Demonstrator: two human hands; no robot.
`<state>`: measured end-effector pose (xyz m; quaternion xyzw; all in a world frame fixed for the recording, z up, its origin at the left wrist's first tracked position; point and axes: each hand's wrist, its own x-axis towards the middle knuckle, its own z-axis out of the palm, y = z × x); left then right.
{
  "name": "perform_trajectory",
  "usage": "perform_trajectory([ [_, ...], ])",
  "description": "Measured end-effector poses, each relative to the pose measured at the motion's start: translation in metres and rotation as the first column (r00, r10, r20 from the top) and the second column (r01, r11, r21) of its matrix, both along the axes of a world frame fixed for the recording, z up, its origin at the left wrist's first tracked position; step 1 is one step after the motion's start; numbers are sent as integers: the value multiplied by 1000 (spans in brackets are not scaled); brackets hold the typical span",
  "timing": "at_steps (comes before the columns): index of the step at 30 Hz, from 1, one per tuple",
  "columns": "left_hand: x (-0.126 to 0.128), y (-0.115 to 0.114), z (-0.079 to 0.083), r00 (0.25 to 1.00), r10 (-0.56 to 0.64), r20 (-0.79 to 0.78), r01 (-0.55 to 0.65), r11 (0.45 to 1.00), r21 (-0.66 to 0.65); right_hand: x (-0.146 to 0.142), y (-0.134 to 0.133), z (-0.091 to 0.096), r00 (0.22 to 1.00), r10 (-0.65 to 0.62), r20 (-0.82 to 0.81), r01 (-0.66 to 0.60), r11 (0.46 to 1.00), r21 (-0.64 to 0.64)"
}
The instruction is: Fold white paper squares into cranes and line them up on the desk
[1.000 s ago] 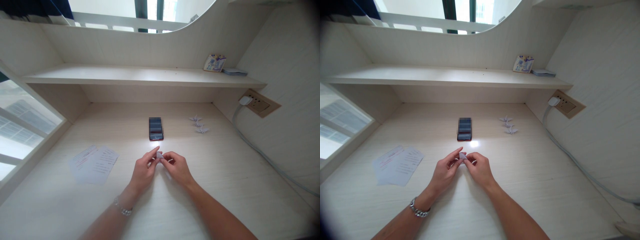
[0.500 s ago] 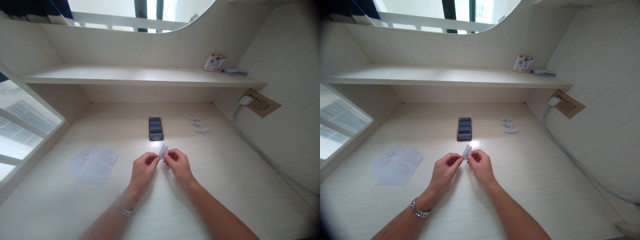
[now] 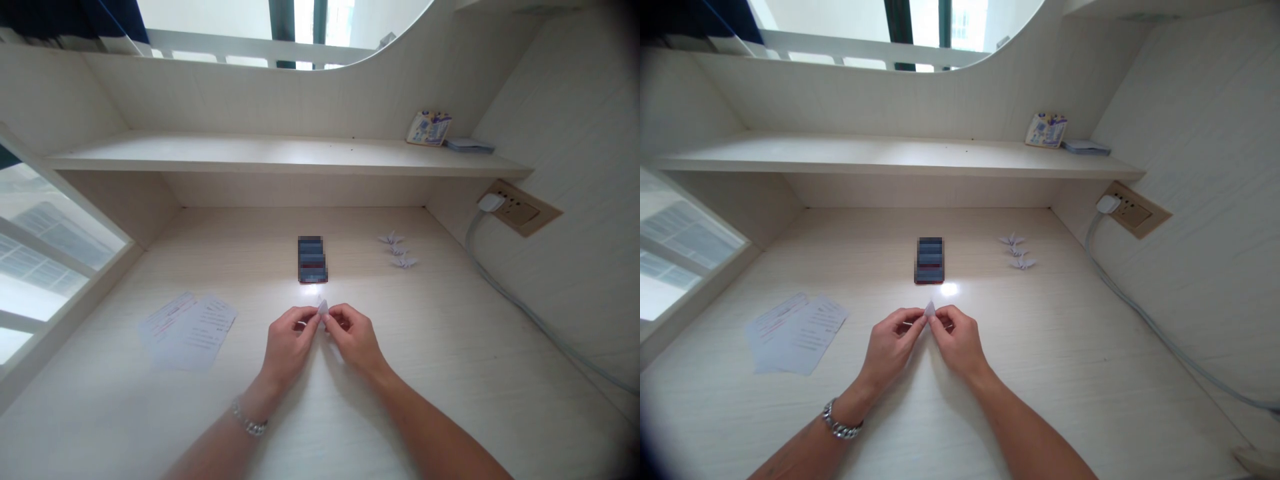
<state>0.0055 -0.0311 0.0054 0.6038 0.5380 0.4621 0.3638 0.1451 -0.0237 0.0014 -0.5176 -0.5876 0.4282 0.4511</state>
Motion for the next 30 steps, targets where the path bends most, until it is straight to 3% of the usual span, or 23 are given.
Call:
perform_trajectory([
  [17, 1, -1, -4, 994, -67, -87, 73, 995, 61, 1, 2, -2, 996, -66, -56, 67, 997, 28],
  [30, 1, -1, -1, 991, -53, -122, 64, 994, 90, 1, 1, 1, 999, -44, 13, 43, 998, 43],
])
